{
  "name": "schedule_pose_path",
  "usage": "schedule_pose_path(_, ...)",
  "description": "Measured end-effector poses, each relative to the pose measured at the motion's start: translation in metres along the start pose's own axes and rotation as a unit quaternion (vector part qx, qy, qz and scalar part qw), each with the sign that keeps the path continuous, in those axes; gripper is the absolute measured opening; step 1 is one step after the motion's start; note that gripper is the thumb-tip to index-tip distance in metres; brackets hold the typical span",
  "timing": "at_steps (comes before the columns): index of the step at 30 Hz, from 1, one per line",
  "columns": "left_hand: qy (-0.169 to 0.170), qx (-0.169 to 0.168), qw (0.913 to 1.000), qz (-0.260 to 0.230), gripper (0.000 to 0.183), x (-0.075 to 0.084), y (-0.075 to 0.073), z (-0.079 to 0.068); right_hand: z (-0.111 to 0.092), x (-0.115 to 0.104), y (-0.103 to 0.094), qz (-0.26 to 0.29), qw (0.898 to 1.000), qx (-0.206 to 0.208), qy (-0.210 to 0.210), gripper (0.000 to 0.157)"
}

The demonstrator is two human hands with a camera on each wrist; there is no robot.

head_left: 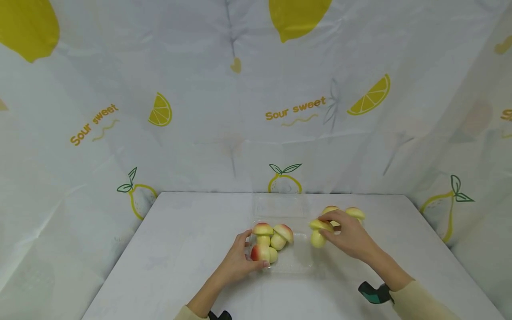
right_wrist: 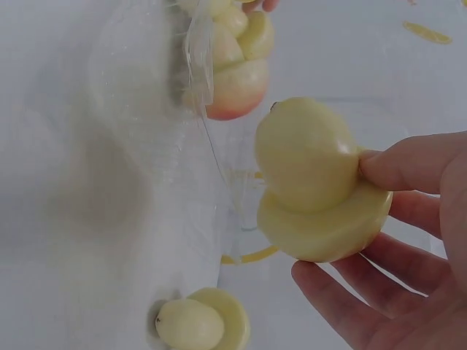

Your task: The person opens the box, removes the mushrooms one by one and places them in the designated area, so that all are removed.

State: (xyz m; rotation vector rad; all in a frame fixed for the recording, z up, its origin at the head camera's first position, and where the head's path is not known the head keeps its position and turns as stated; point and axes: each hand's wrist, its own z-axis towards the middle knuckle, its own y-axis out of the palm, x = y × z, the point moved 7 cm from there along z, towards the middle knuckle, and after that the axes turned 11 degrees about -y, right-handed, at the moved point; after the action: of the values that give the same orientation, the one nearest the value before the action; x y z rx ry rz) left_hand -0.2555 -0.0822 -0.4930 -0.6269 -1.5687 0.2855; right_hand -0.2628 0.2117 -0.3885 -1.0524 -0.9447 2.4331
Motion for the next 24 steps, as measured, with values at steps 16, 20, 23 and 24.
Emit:
schedule_pose_path(16, -0.003, 0.0, 1.0, -0.002, 0.103, -0.001, 0.0, -0.001, -0.01, 0.014, -0.033, -0.076, 0.997, 0.006, 0.002, 0.028)
schedule_pose_path(20, -0.001, 0.0, 1.0, -0.001, 0.103, 0.001, 0.0, -0.001, -0.014, 0.022, -0.044, -0.097, 0.995, 0.011, -0.004, 0.029)
schedule_pose_path(23, -0.006, -0.002, 1.0, 0.0, 0.103, 0.0, 0.0, -0.001, -0.017, 0.026, -0.053, -0.109, 0.994, 0.017, -0.007, 0.031)
schedule_pose_path(24, -0.005, -0.002, 1.0, 0.001, 0.103, 0.0, 0.0, -0.001, -0.017, 0.028, -0.056, -0.112, 0.993, 0.02, -0.008, 0.031)
